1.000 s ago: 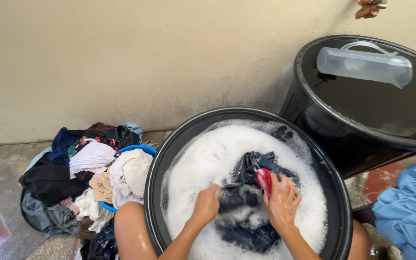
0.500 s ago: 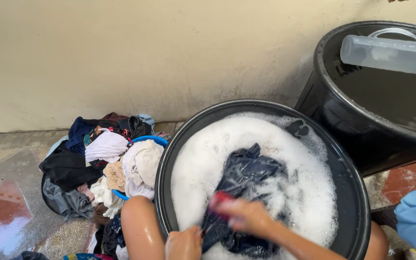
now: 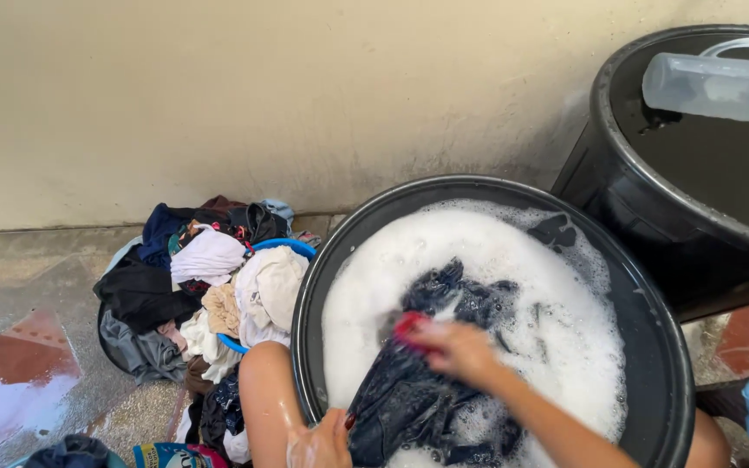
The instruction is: Wash a pair of denim jeans by hand in a basin of soapy water using a scrub brush.
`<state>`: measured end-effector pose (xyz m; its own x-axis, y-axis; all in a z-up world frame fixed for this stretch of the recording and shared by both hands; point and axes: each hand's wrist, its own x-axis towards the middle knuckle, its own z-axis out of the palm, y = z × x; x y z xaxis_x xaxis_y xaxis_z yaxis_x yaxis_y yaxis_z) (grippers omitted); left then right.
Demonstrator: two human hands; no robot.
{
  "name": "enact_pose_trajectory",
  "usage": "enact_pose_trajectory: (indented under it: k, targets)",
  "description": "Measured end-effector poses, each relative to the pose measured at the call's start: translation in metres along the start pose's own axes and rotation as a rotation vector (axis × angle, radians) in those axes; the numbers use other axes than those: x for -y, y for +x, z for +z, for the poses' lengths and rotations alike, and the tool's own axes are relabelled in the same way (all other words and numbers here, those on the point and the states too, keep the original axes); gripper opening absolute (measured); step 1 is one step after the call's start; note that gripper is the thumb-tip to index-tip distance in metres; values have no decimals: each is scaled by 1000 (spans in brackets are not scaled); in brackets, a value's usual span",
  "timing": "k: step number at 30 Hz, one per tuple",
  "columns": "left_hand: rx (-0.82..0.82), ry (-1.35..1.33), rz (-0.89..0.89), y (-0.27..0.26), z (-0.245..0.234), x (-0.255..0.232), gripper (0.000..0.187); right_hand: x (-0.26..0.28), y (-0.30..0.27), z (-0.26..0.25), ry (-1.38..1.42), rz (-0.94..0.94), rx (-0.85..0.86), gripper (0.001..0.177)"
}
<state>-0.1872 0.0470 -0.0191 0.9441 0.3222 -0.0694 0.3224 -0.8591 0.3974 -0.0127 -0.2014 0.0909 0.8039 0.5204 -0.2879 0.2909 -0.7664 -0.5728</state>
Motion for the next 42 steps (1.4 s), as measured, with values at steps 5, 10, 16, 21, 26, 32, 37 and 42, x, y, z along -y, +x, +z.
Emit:
enact_pose_trajectory:
  k: [5,10,16,21,26,32,37,42]
  targets:
    - [-16,28,-38,8,-11,-26,21,-44,25,-1,-380,-83,-426,51]
    - [-215,-15,130,12,13,-6,31,2,-14,53,-107,-702,-576,46]
    - [-70,6,89,11,-19,-29,24,-52,42,11,-392,26,-172,56]
    - [-249,-6,102,19,-19,-26,23,2,3,51,1,-582,-412,35]
    - [-4,105,23,33,18,18,19,-35,15,34,-24,-356,-262,33]
    - [-165,-106,-7,40,-29,-27,17,-42,12,21,-161,70,-471,37]
    - [-146,-429,-112,59,-59,-59,21,35,-36,62,178,-601,-835,47]
    - [-263,-393,-201,67,-50,-25,30,-98,-24,11,-287,88,-542,44]
